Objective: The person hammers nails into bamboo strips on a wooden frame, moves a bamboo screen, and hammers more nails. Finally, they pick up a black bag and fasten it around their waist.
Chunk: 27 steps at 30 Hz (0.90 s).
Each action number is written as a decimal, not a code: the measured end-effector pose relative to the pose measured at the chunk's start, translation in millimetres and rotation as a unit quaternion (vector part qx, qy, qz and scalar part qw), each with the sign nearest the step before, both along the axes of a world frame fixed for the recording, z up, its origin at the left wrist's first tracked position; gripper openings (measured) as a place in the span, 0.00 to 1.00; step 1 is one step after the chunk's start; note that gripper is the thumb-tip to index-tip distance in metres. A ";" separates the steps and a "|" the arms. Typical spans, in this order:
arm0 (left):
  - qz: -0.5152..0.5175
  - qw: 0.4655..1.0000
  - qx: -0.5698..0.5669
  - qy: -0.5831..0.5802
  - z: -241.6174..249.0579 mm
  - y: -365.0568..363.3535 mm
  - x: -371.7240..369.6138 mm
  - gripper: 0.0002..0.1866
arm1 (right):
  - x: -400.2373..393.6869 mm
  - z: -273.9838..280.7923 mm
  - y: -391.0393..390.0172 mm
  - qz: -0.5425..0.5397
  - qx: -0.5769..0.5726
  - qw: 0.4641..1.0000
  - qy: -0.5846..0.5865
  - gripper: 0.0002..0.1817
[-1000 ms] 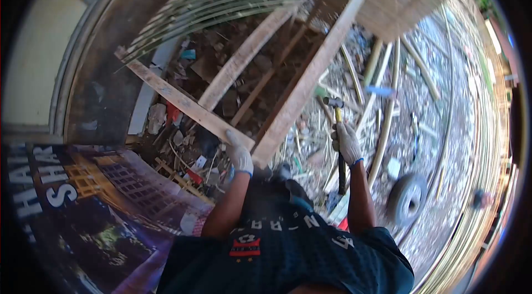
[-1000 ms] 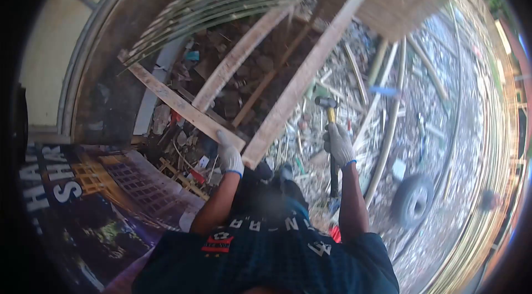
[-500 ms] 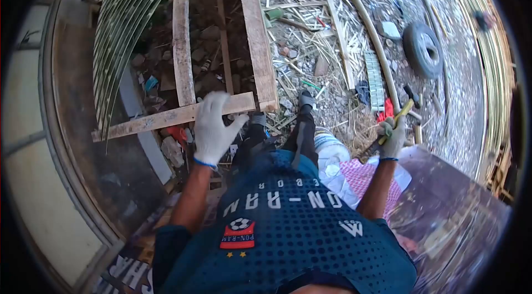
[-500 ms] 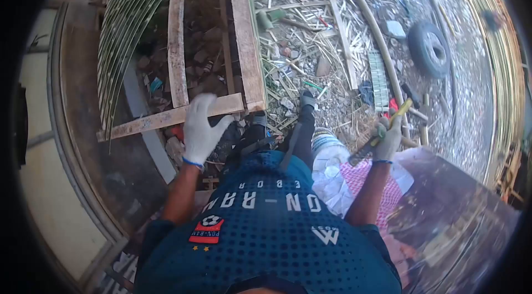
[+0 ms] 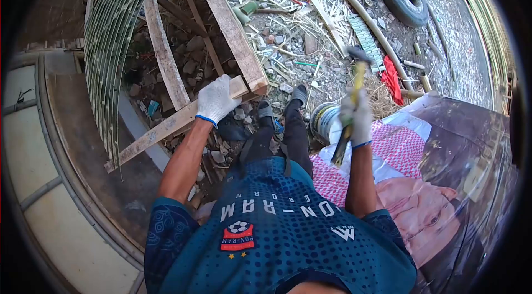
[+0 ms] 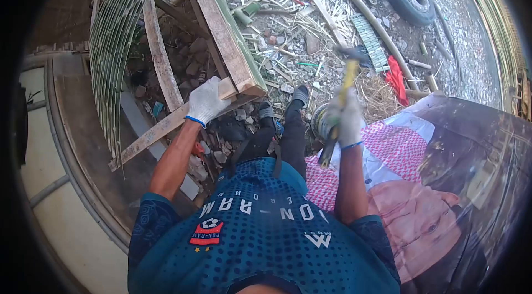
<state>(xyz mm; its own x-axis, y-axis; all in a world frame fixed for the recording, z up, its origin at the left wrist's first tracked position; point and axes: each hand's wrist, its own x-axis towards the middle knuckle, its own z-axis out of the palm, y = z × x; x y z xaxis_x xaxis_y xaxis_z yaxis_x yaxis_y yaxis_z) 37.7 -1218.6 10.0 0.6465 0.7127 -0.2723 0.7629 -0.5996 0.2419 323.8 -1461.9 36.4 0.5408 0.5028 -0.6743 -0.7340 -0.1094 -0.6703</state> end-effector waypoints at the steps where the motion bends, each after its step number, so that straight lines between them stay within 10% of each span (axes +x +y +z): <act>1: -0.002 1.000 -0.001 -0.003 0.2 -2.5 -0.1 0.25 | 17.2 1.3 -4.4 -0.061 0.054 0.997 -0.010 0.22; 4: 0.001 1.000 -0.004 0.001 6.0 -1.4 2.2 0.26 | 5.4 -31.1 9.4 -0.205 0.158 0.960 -0.107 0.19; 6: 0.006 1.000 -0.014 0.021 9.5 -1.0 4.0 0.27 | -69.2 -42.8 26.4 0.047 -0.020 0.971 -0.233 0.16; 8: 0.002 1.000 -0.014 0.024 3.2 -6.5 2.1 0.28 | -121.2 -1.7 38.1 0.306 -0.104 0.946 0.032 0.21; 10: 0.004 1.000 -0.002 0.013 -1.5 -1.2 -3.7 0.28 | -84.4 -28.6 23.0 0.333 -0.059 0.937 0.086 0.22; 15: -0.005 1.000 -0.022 0.005 6.9 1.8 1.3 0.26 | -30.7 4.4 20.8 0.050 -0.010 0.999 0.018 0.23; 18: -0.013 1.000 -0.008 0.000 -0.3 1.6 -2.0 0.27 | 11.8 -66.5 -5.9 -0.192 0.311 0.906 0.215 0.20; 19: -0.011 1.000 -0.009 0.008 0.8 1.8 -1.9 0.27 | -32.3 -57.4 7.3 -0.100 0.119 0.983 -0.099 0.20; 21: -0.009 1.000 -0.008 0.018 2.9 3.4 3.9 0.28 | -88.6 -28.5 30.6 0.093 -0.083 0.955 -0.268 0.20; 24: -0.002 1.000 -0.014 0.009 -3.4 4.2 -7.7 0.29 | -91.4 -1.2 26.4 0.324 -0.044 0.932 0.160 0.21; 27: -0.008 0.999 -0.011 0.035 5.6 -3.7 -0.6 0.29 | -71.9 21.0 42.0 0.273 -0.093 0.958 0.003 0.24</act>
